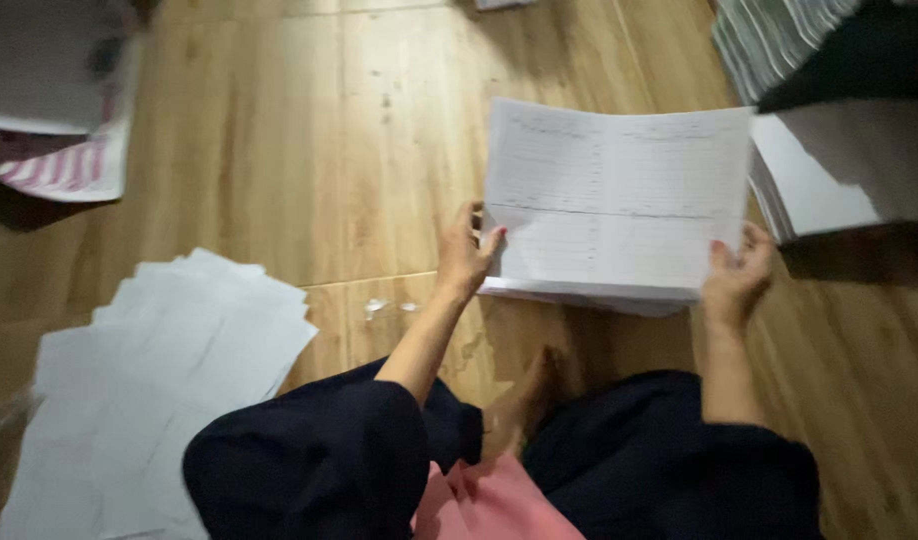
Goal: The person sits on the floor and sorts through a stack of printed papers. They pick up sheets, flip through them, and place them into separate piles on the floor.
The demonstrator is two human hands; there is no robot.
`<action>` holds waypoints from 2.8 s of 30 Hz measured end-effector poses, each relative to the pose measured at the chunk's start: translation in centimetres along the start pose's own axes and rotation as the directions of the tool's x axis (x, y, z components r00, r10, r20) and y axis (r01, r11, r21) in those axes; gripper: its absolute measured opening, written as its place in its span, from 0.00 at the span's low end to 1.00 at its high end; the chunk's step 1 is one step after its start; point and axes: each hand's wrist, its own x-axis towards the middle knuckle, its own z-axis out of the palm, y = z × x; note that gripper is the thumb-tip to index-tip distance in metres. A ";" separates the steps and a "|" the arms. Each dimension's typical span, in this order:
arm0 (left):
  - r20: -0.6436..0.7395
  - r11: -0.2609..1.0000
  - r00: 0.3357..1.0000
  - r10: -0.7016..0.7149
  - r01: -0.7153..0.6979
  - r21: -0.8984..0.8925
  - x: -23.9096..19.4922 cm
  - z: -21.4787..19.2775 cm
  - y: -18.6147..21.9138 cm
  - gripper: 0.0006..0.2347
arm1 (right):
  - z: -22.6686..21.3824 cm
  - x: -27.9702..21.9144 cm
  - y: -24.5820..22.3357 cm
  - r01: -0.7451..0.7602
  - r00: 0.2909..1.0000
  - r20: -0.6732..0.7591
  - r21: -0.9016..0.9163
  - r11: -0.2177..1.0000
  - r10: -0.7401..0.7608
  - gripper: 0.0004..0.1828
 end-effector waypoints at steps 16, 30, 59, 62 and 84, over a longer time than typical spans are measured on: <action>-0.085 0.876 0.957 -0.278 0.289 0.386 -4.0 -3.0 -6.5 0.31 | 2.4 -1.2 1.6 0.043 0.967 0.187 -0.793 0.608 0.176 0.25; -0.948 0.716 -0.022 -0.317 0.649 -0.255 -42.9 -38.8 -19.7 0.23 | 30.3 -21.2 -29.0 0.410 0.175 0.834 0.421 0.809 -0.524 0.22; -0.702 0.563 -0.215 -0.679 0.461 -0.686 -36.7 -38.0 -17.4 0.25 | 48.9 -31.4 -28.7 0.491 0.008 0.963 0.231 0.840 -0.270 0.27; -0.646 0.439 -0.285 -0.708 0.540 -0.718 -36.8 -40.0 -15.9 0.24 | 48.4 -31.0 -30.8 0.388 0.023 0.967 0.224 0.894 -0.252 0.27; -0.824 0.740 0.258 -0.504 0.620 -0.259 -31.6 -41.9 -13.3 0.11 | 30.4 -28.2 -22.4 0.343 0.273 0.902 0.234 0.910 -0.335 0.36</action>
